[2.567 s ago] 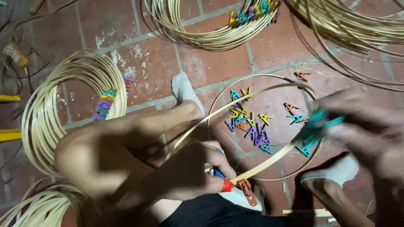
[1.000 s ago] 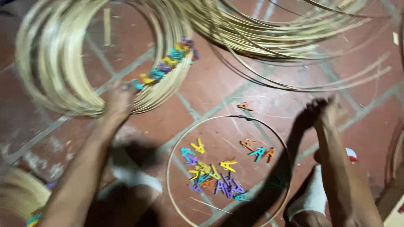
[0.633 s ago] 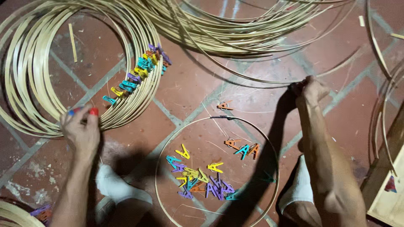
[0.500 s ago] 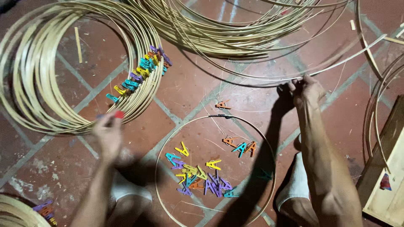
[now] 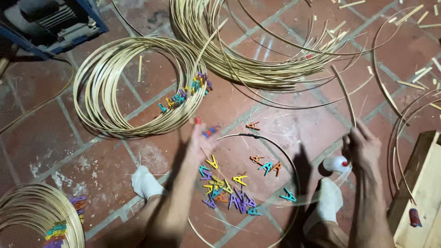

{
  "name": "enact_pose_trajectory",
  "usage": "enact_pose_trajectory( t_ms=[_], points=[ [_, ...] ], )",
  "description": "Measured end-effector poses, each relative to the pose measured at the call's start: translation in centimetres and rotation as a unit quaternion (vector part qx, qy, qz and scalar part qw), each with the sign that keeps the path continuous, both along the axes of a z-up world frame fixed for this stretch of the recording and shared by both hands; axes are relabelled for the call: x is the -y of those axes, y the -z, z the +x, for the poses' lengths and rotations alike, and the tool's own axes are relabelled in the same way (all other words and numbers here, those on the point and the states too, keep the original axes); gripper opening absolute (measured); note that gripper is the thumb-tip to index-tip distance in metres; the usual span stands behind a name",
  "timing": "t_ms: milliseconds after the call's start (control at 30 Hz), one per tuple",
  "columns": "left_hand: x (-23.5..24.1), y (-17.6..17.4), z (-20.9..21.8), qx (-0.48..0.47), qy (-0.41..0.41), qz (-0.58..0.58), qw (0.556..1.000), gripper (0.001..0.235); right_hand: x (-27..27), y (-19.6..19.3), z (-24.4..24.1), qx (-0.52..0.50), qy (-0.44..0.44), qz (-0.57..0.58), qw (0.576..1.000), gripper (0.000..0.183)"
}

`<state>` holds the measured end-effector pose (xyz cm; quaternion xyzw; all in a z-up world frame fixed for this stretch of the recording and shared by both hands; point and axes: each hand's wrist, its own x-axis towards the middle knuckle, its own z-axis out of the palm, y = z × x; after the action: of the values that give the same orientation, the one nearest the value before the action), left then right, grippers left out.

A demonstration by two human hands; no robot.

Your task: The person sits on the floor and assembles a circular bamboo frame by applying glue to the ends of thin bamboo strips and securing them with colorful plastic clips. The person repeatedly picks up strips, applies glue, joins them to the frame, and fastens them with clips.

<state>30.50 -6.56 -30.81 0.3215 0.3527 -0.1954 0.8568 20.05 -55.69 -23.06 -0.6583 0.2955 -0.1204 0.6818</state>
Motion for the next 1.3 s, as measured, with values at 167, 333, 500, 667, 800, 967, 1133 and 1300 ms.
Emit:
enact_pose_trajectory(
  t_ms=[167, 333, 500, 667, 800, 967, 1133, 1300],
  points=[
    [-9.3, 0.1, 3.3, 0.190, 0.128, 0.142, 0.963, 0.041, 1.2, -0.2, -7.2, -0.051, -0.101, -0.090, 0.989, 0.030],
    [-14.6, -0.4, -3.4, 0.185, 0.092, 0.580, 0.788, 0.027, -1.5, 9.7, -8.5, -0.082, -0.168, -0.311, 0.932, 0.055],
    [-13.4, 3.5, -14.7, 0.164, 0.127, 0.749, 0.629, 0.027, -7.3, 15.3, -9.8, -0.069, -0.170, -0.459, 0.869, 0.032],
    [-14.1, 6.6, -15.7, 0.199, 0.050, 0.706, 0.677, 0.034, -9.1, 16.9, -8.7, -0.095, -0.221, -0.484, 0.841, 0.014],
    [-14.3, 8.4, -13.7, 0.231, -0.018, 0.650, 0.724, 0.034, -6.9, 20.7, -6.3, -0.082, -0.153, -0.431, 0.885, 0.025],
    [-14.0, 10.5, -14.0, 0.243, 0.012, 0.617, 0.748, 0.037, -2.8, 25.2, -6.5, 0.107, -0.084, -0.119, 0.983, 0.055],
    [-12.8, 9.0, -13.1, 0.253, 0.040, 0.696, 0.671, 0.034, -3.3, 25.3, -8.0, 0.076, -0.141, -0.337, 0.928, 0.044],
    [-11.5, 7.9, -11.9, 0.253, 0.041, 0.668, 0.699, 0.032, -6.1, 22.9, -7.9, 0.083, -0.176, -0.306, 0.932, 0.050]
  ],
)
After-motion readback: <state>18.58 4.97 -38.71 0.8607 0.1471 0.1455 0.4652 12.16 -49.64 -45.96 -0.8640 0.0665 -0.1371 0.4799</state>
